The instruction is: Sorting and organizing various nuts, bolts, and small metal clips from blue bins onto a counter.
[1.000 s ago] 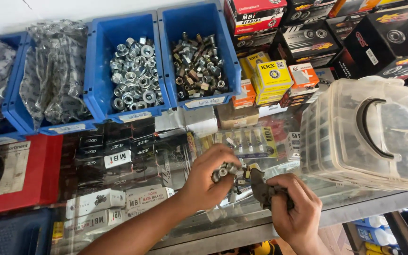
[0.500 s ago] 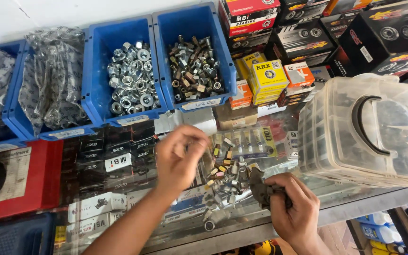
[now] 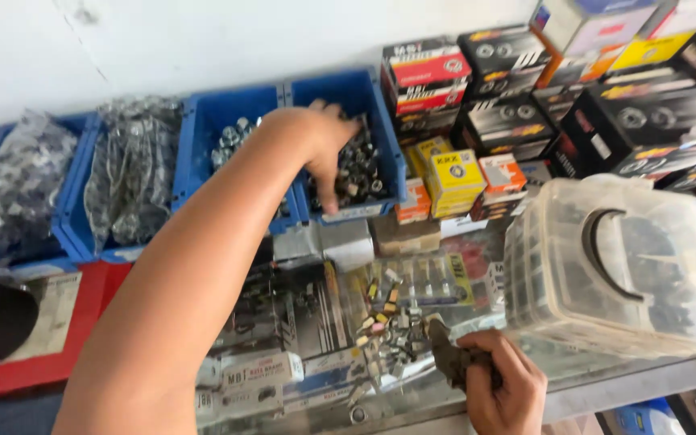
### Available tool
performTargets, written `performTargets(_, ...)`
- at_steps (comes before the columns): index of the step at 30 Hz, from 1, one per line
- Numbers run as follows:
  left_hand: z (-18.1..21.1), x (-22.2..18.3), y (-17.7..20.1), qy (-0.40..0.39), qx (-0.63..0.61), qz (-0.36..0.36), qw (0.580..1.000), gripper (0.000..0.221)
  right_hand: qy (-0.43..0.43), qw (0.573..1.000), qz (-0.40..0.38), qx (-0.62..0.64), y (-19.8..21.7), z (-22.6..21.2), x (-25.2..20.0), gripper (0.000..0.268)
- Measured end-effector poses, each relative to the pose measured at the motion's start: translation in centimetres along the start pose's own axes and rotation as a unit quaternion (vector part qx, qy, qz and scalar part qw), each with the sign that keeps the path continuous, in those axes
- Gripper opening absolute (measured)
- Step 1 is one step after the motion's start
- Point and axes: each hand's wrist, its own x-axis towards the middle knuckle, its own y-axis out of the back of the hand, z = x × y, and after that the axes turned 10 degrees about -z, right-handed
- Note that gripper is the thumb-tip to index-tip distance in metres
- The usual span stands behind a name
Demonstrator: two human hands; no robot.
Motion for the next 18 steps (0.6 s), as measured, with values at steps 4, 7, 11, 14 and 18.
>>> performTargets(4,-0.5,3.3,-0.2,0.035,0.053,-0.094,0.994,0.167,-0.014,1.0,0.014,0.0,-0.1,0.9,0.0,0.029)
performTargets(7,-0.5,2.0,1.1,-0.014,0.013,-0.108,0.994,0.166,-0.04,0.999,0.02,-0.01,-0.3,1.6,-0.1,0.033)
performTargets(11,-0.3,3.0,0.6,-0.004,0.028,-0.115,0.993,0.158,-0.061,0.998,0.018,-0.006,-0.4,2.3,-0.1,0.035)
performTargets(14,-0.5,4.2,-0.1,0.016,0.027,-0.125,0.992,0.163,-0.043,0.999,0.008,0.005,-0.5,2.4,0.1,0.034)
performTargets(18,-1.1,3.9,-0.7,-0.002,0.035,-0.045,0.998,0.159,-0.056,0.998,0.022,0.01,-0.7,1.9,0.2,0.035)
